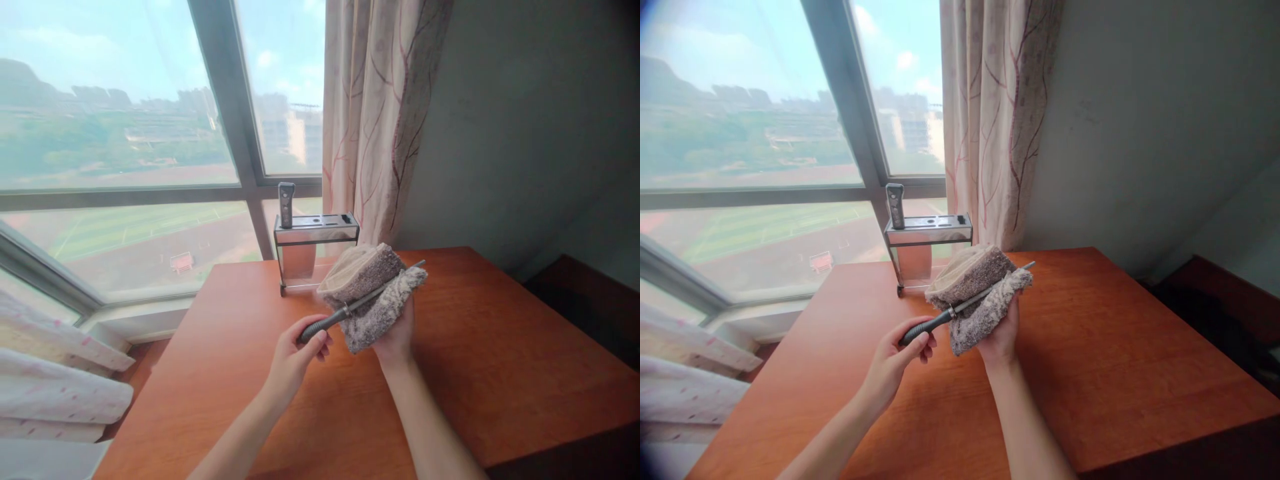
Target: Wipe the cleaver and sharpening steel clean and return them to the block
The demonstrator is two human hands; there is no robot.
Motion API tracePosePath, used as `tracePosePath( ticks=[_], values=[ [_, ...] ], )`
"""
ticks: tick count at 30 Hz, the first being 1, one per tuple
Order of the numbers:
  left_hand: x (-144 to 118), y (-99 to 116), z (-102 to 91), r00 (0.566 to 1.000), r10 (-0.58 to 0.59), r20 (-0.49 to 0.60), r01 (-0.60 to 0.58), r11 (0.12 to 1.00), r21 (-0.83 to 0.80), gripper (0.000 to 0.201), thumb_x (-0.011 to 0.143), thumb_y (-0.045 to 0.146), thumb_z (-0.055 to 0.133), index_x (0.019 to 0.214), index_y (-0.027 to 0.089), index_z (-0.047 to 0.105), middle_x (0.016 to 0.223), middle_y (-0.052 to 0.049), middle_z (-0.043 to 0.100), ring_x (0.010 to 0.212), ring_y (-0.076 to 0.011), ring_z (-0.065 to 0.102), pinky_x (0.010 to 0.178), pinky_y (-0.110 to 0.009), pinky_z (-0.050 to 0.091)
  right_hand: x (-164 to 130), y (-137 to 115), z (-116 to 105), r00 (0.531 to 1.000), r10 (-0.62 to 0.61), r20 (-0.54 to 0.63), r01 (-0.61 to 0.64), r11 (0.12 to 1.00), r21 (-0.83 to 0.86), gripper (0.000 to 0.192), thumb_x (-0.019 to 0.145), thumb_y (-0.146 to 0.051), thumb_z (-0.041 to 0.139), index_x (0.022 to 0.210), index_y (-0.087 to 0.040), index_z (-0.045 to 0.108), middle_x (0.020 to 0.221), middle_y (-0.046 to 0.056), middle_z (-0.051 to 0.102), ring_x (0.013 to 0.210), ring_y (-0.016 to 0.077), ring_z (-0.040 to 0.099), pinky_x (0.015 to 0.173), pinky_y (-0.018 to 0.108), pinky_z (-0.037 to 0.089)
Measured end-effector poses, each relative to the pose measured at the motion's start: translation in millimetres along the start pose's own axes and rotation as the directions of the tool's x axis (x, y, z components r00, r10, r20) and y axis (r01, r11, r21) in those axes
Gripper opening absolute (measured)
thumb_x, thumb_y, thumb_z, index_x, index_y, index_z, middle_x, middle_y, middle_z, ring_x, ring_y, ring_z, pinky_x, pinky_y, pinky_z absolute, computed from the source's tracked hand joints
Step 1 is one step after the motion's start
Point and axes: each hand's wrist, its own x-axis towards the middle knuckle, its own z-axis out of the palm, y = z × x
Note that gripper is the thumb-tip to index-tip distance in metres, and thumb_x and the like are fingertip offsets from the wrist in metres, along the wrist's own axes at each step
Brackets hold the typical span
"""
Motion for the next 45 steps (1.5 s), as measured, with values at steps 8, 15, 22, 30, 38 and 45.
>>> tracePosePath(
  ticks=[8,15,22,30,38,45],
  values=[
    [3.6,3.6,-9.5,0.999,0.031,-0.021,-0.027,0.987,0.157,0.03,0.075,0.035,0.069,0.099,0.016,0.067,0.064,-0.002,0.062,0.057,-0.0141,0.054,0.054,-0.026,0.044,2.4,13.9,0.3,0.982,0.135,0.129,-0.149,0.983,0.105,0.049,0.08,-0.058,0.052,0.118,-0.028,0.06,0.117,0.002,0.066,0.115,0.0244,0.057,0.099,0.046,0.044],
    [5.3,23.5,-23.1,0.995,0.07,-0.067,-0.058,0.984,0.168,0.026,0.072,0.032,0.072,0.093,0.017,0.07,0.063,-0.002,0.063,0.056,-0.0144,0.054,0.054,-0.026,0.042,25.1,-14.8,-27.7,0.994,-0.071,-0.079,0.08,0.99,0.113,0.05,0.084,-0.059,0.045,0.122,-0.03,0.058,0.121,0.0,0.065,0.115,0.0234,0.058,0.102,0.044,0.042],
    [5.7,23.3,-23.4,0.995,0.049,-0.084,-0.038,0.99,0.135,0.026,0.071,0.032,0.072,0.091,0.016,0.069,0.063,-0.002,0.063,0.055,-0.0145,0.054,0.053,-0.026,0.042,27.0,-13.3,-32.4,0.997,-0.07,-0.046,0.077,0.98,0.181,0.055,0.082,-0.065,0.044,0.124,-0.032,0.057,0.126,0.002,0.062,0.117,0.0271,0.056,0.1,0.051,0.042],
    [4.4,-0.7,-11.6,0.998,0.052,0.041,-0.059,0.978,0.201,0.03,0.078,0.034,0.065,0.103,0.017,0.065,0.069,-0.002,0.062,0.061,-0.0151,0.054,0.058,-0.027,0.044,3.6,18.3,4.0,0.99,0.11,0.082,-0.12,0.986,0.117,0.058,0.083,-0.065,0.042,0.127,-0.029,0.054,0.125,0.002,0.062,0.116,0.0253,0.057,0.097,0.047,0.045],
    [6.1,20.6,-26.3,0.997,0.053,0.048,-0.061,0.978,0.2,0.03,0.076,0.033,0.068,0.1,0.015,0.068,0.068,-0.005,0.065,0.06,-0.0164,0.057,0.059,-0.028,0.046,20.8,-0.1,-20.2,0.994,0.071,-0.084,-0.061,0.992,0.114,0.054,0.082,-0.062,0.045,0.121,-0.027,0.059,0.115,0.002,0.068,0.112,0.0242,0.059,0.097,0.045,0.045],
    [21.6,21.9,-63.7,0.95,0.112,-0.29,-0.169,0.969,-0.179,0.024,0.08,0.034,0.065,0.081,0.011,0.069,0.05,0.0,0.056,0.049,-0.0082,0.046,0.047,-0.019,0.035,21.7,-10.9,-19.4,0.996,0.077,0.033,-0.082,0.98,0.182,0.056,0.083,-0.064,0.042,0.121,-0.027,0.059,0.112,0.003,0.069,0.107,0.0228,0.062,0.101,0.043,0.042]
  ],
)
